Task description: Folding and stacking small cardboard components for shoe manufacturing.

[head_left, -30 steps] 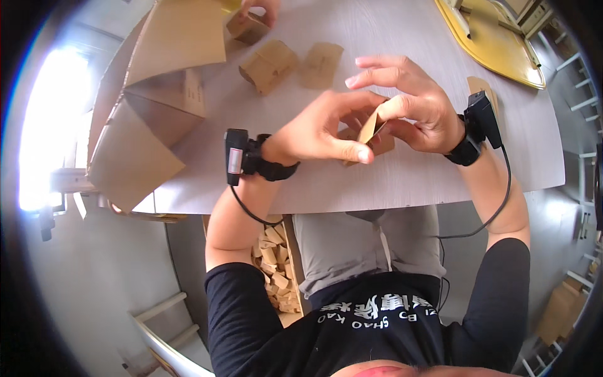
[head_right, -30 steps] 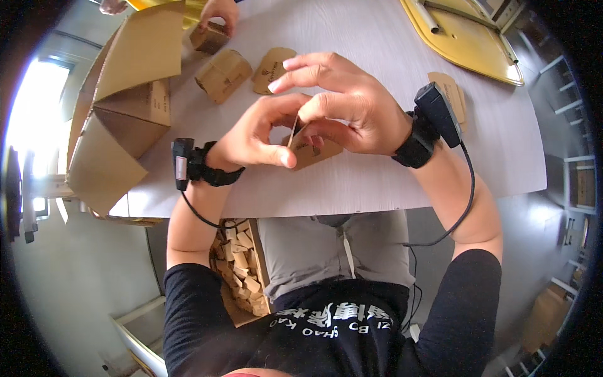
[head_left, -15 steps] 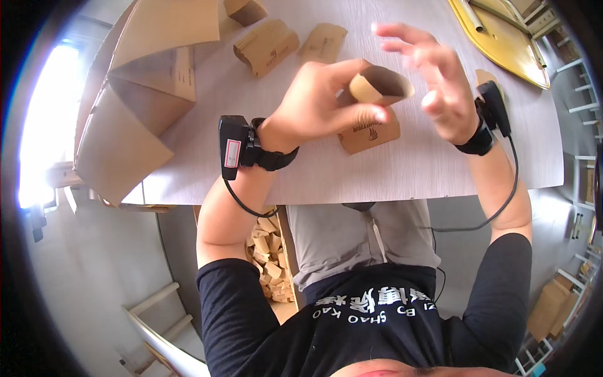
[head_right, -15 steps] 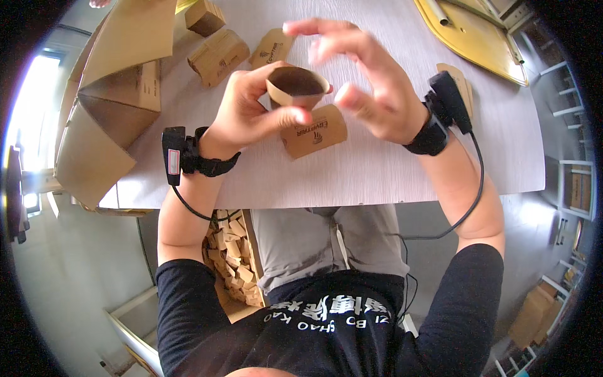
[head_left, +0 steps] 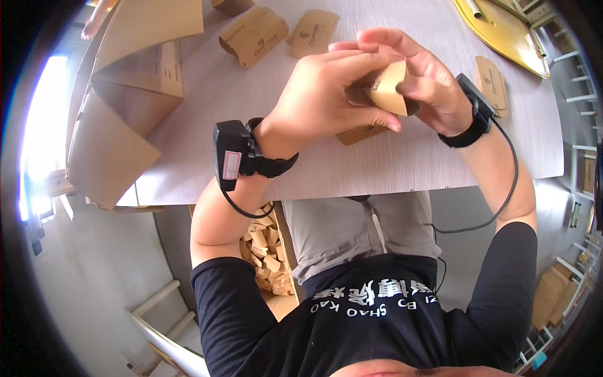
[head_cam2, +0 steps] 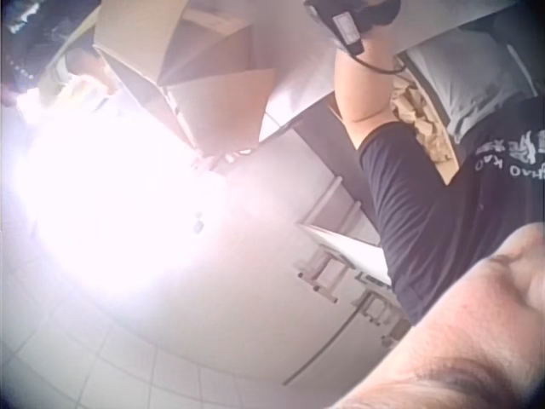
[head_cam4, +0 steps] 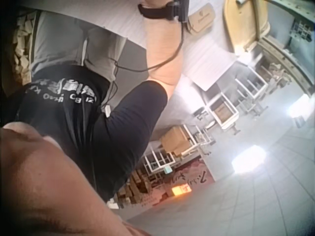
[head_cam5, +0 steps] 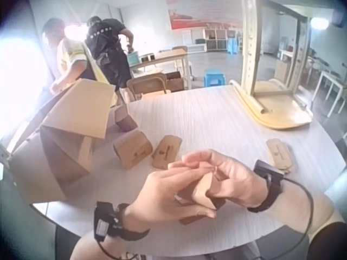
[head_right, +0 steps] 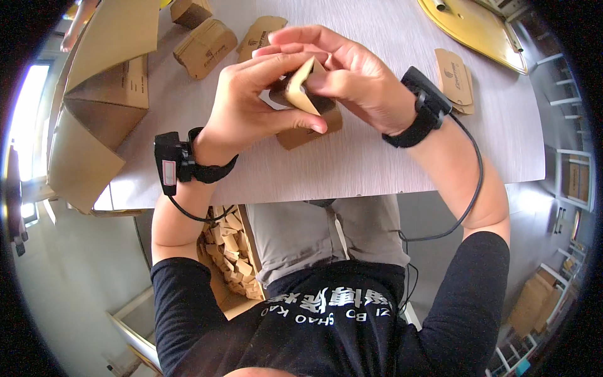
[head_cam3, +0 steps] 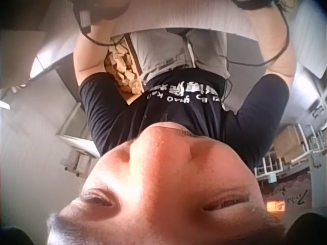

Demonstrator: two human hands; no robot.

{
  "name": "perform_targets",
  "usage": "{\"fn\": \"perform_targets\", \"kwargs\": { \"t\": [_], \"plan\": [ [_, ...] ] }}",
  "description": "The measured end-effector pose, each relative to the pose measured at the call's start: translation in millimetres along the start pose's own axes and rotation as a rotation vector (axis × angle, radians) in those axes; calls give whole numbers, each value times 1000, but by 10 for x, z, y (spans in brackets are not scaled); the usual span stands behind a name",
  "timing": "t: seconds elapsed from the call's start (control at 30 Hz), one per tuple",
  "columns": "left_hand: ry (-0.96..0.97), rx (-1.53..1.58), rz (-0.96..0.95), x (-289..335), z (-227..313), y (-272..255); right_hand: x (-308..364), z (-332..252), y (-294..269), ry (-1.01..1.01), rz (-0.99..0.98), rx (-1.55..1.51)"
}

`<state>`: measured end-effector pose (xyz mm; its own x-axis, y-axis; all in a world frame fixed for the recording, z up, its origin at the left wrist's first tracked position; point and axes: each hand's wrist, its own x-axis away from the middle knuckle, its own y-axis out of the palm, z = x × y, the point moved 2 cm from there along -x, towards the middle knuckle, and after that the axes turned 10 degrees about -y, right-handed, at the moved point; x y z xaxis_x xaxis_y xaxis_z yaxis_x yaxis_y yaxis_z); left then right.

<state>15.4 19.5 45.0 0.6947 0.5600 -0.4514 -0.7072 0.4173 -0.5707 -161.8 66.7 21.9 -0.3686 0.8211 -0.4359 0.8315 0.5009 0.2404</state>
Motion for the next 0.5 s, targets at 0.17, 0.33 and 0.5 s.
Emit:
{"fn": "perform_targets", "kwargs": {
  "t": [0.17,0.33,0.5],
  "plan": [
    [-117,100,-68,28,-61,-1,4,56,39,-22,35,-353],
    [-263,300,-167,36,-98,57,26,87,-28,-113,-14,-135],
    [-252,309,-128,36,-93,79,17,52,-1,-104,5,-132]
  ]
}}
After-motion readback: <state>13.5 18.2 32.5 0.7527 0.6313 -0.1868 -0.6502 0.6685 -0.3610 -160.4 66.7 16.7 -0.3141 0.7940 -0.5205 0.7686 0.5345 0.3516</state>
